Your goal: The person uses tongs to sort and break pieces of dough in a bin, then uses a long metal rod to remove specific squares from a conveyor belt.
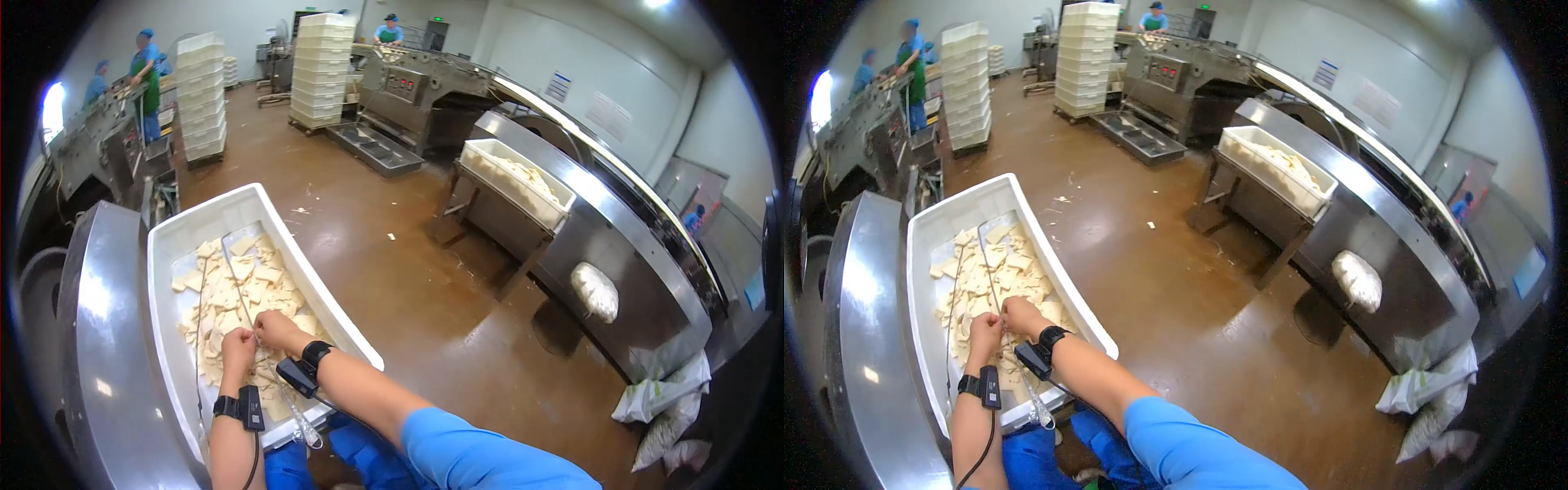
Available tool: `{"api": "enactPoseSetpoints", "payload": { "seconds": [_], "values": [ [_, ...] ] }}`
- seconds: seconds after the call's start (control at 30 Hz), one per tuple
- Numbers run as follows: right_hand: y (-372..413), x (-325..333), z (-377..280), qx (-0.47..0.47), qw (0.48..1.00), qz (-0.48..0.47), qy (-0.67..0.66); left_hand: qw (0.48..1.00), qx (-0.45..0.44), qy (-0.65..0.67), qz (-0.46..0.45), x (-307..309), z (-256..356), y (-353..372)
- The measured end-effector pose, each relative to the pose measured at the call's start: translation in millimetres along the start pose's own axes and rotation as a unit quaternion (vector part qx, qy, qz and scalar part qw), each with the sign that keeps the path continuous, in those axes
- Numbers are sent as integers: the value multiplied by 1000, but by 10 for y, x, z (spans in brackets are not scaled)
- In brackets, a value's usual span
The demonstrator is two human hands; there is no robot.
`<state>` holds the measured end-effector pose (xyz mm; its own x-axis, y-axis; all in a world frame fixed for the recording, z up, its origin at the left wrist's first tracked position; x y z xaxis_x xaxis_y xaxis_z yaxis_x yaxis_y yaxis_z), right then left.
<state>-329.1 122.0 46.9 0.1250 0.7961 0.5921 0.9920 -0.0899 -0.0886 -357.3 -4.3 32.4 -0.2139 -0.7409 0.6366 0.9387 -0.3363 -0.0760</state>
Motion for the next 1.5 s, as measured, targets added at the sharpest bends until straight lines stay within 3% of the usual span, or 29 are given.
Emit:
{"api": "enactPoseSetpoints", "payload": {
  "seconds": [0.03, 0.27, 0.4, 1.5],
  "values": [
    [2, 6, -11, -1, 1000, 1, -6, 999, 8, 46, 5, -100, -211, -76],
    [-10, -1, -2, -3, 1000, -20, -23, 998, 47, 48, 4, -81, -177, -60],
    [-2, 62, -79, 27, 999, 7, 21, 999, 3, 7, 39, 64, 44, 41],
    [37, 89, -118, -35, 999, -21, 17, 997, 50, -58, 5, 74, 54, 49]
  ]
}}
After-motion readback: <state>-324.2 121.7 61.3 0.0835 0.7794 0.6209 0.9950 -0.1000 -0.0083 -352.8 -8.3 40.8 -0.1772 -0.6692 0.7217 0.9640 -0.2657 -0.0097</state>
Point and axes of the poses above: each hand's wrist, its own y-axis away from the middle knuckle, its own x-axis out of the back of the hand, z = x × y, the point moved 6 cm from there along -y, towards the middle knuckle, and after that the axes turned 2 degrees about -y, right-handed, at the moved point
